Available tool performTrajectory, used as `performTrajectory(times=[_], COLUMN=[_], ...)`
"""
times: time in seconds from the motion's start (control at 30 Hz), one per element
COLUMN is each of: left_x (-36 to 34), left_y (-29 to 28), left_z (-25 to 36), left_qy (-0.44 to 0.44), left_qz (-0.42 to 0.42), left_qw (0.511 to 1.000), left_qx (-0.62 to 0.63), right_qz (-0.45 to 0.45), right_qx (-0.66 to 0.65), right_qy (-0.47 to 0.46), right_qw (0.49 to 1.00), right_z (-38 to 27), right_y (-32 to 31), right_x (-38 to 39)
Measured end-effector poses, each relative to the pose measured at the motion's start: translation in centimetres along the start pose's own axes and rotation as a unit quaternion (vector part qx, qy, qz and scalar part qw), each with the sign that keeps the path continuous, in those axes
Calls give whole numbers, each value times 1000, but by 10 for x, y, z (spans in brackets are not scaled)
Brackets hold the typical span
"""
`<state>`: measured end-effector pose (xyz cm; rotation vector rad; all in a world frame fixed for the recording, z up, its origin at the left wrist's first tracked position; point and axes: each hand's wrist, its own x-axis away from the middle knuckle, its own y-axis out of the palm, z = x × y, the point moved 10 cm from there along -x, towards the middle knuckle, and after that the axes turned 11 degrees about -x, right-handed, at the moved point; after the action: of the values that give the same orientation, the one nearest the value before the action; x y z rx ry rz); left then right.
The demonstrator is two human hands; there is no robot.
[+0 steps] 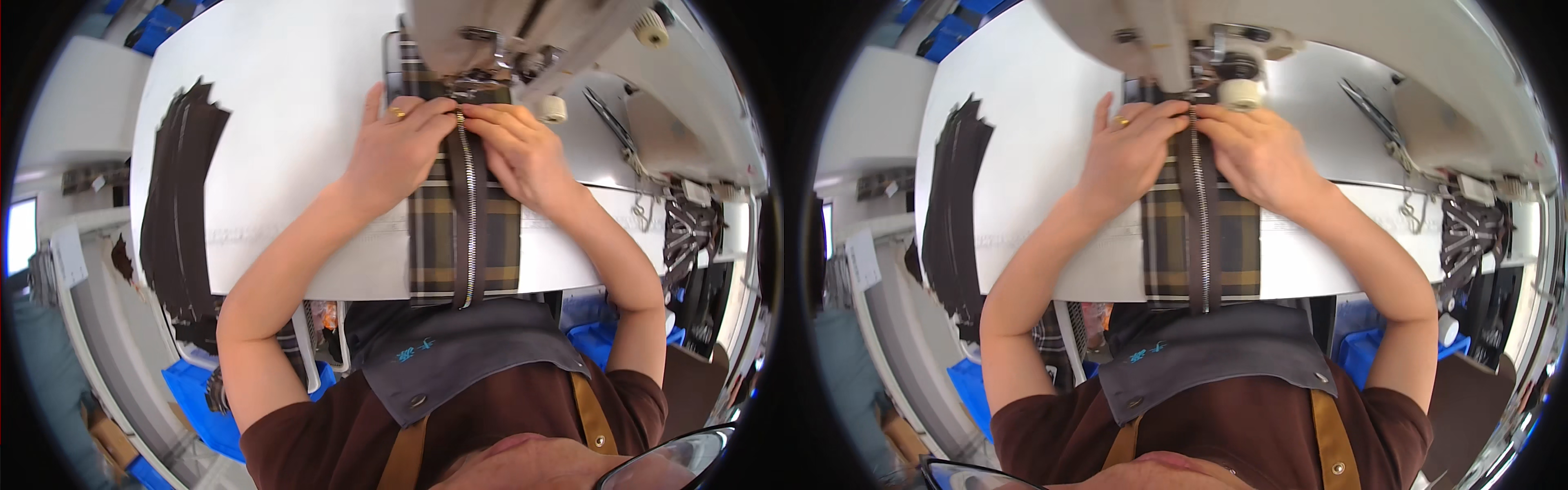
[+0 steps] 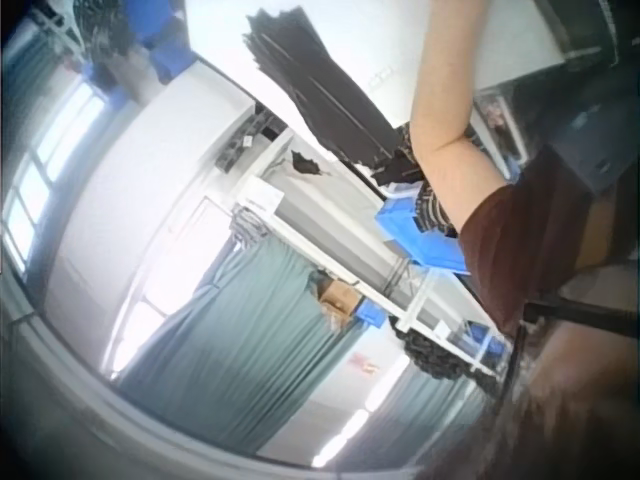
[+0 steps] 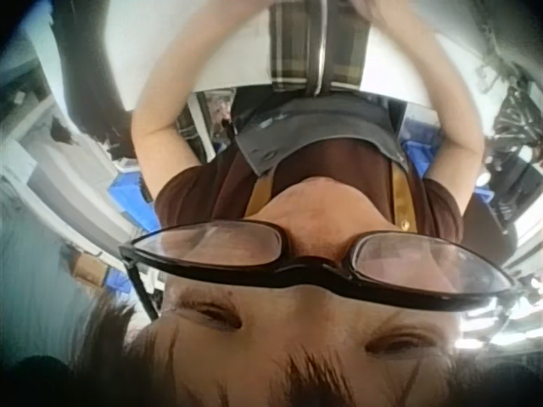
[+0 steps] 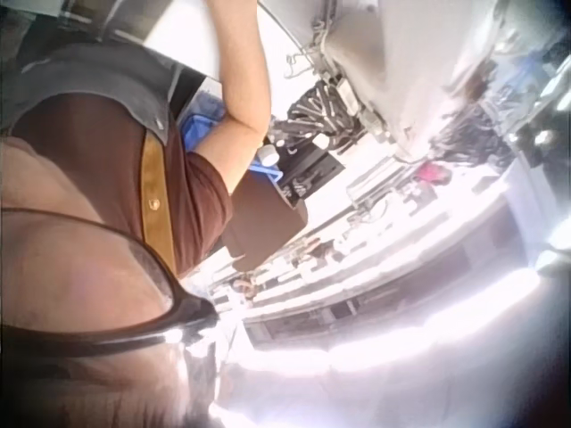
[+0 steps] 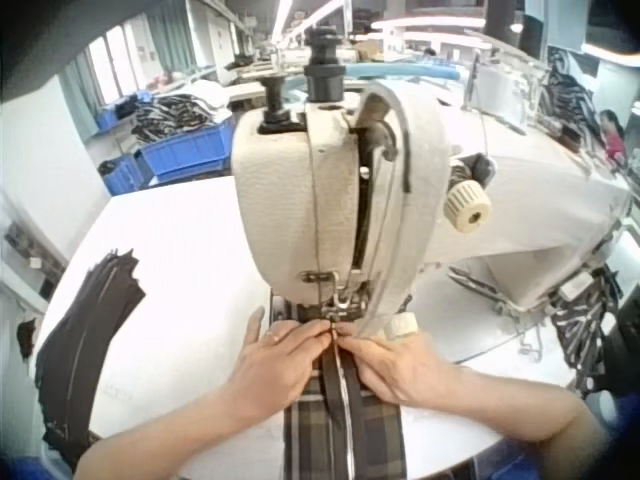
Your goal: The person sews a zipper onto a plaid fabric pouch using a sewing machine. They align the zipper with the fabric edge, guide the material under the presser foot, and stitch along the zipper teeth. The person repeats this process for multiple pouches, handling the fabric and zipper with both hands to ensure precise alignment.
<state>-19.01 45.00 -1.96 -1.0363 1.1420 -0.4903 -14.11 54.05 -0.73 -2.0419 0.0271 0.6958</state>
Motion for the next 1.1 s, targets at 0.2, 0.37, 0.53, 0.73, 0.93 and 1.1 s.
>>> performTrajectory(times=[0.2, 0.37, 0.53, 0.73, 0.93, 1.1], left_x=[5, 86, 161, 151, 167, 139], left_y=[-9, -97, -147, -120, -125, -122], left_z=[-7, -65, -220, -255, -272, -248], left_qy=[-50, -130, -369, -320, -461, -371], left_qz=[-119, -77, -20, 27, 19, -6], left_qw=[992, 975, 920, 916, 853, 896], left_qx=[13, -161, -133, -241, -244, -246], right_qz=[-2, 2, 6, 10, 13, 16], right_qx=[13, 18, 8, -1, -1, 3], right_qy=[-15, -22, -18, -10, -23, -29], right_qw=[1000, 1000, 1000, 1000, 1000, 999], right_z=[-10, -14, -13, -11, -13, -14], right_y=[-2, -1, -3, -3, -3, -4], right_x=[-5, -7, -4, -2, -3, -3])
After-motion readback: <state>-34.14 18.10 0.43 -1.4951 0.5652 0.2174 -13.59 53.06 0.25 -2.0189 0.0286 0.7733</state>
